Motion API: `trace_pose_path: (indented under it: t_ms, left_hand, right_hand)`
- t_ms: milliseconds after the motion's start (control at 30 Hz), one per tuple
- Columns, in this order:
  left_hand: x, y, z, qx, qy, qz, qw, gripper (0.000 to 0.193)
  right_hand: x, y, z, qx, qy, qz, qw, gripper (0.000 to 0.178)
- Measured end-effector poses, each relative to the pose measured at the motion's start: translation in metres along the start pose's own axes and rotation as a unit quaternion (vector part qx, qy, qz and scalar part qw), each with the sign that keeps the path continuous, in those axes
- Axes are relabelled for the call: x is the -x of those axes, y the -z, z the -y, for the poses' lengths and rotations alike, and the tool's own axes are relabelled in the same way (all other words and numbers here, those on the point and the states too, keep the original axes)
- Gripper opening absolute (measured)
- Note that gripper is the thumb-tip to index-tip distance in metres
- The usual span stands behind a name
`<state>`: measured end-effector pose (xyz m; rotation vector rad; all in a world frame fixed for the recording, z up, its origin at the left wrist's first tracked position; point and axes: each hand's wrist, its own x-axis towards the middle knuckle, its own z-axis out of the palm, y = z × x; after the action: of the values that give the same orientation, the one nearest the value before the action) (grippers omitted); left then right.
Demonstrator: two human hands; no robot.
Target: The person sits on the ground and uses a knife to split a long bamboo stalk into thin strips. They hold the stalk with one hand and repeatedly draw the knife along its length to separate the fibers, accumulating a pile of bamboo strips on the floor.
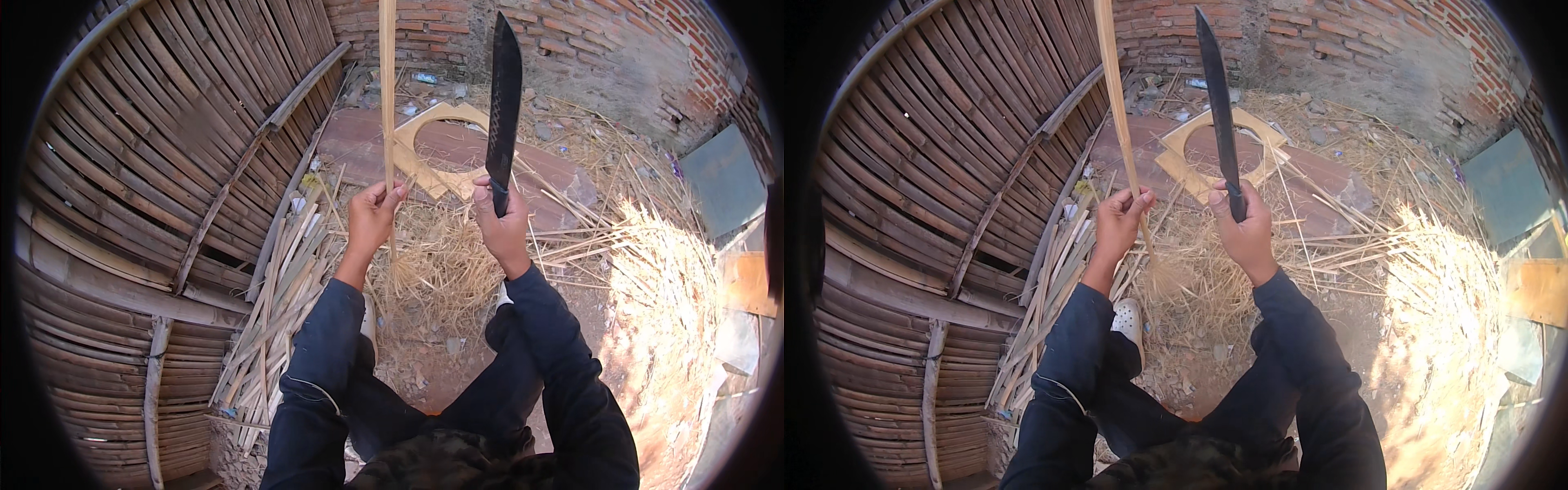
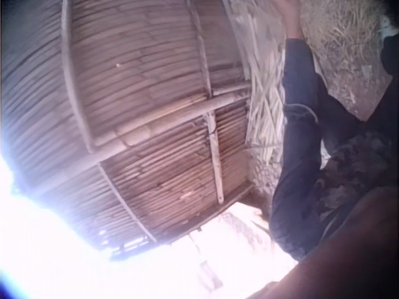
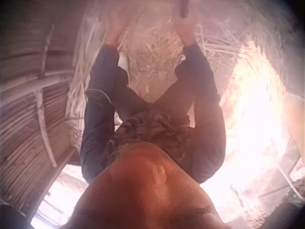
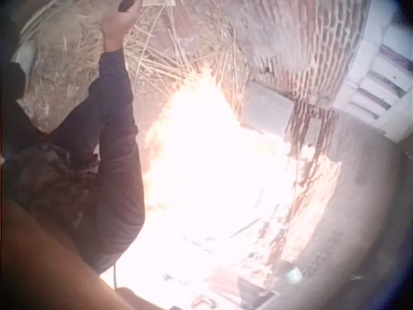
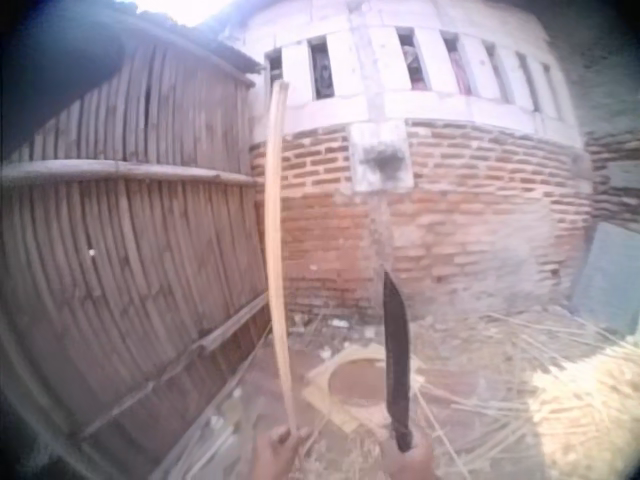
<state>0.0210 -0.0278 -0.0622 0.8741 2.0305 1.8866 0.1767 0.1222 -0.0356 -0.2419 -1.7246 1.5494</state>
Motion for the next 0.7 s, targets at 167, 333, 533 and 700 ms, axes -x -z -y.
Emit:
trace_pose_path:
  t_ms: [167, 333, 533, 700]
  left_hand:
    - [-0.008, -0.005, 0.003, 0.068, -0.008, 0.003, 0.998, 0.020]
    - [-0.014, -0.001, 0.001, 0.063, -0.047, -0.037, 0.996, 0.026]
    - [-0.008, -0.001, -0.025, 0.076, -0.069, -0.048, 0.994, 0.027]
    - [-0.009, -0.002, -0.023, 0.057, -0.090, -0.044, 0.993, 0.028]
  right_hand:
    - [-0.001, 0.007, -0.014, -0.016, -0.024, -0.035, 0.999, 0.027]
    - [0.000, 0.008, -0.024, 0.014, -0.041, -0.030, 0.999, 0.027]
    - [0.008, 0.010, -0.021, 0.006, -0.113, -0.008, 0.994, 0.029]
    - [0.015, 0.009, -0.024, 0.065, -0.114, 0.015, 0.991, 0.027]
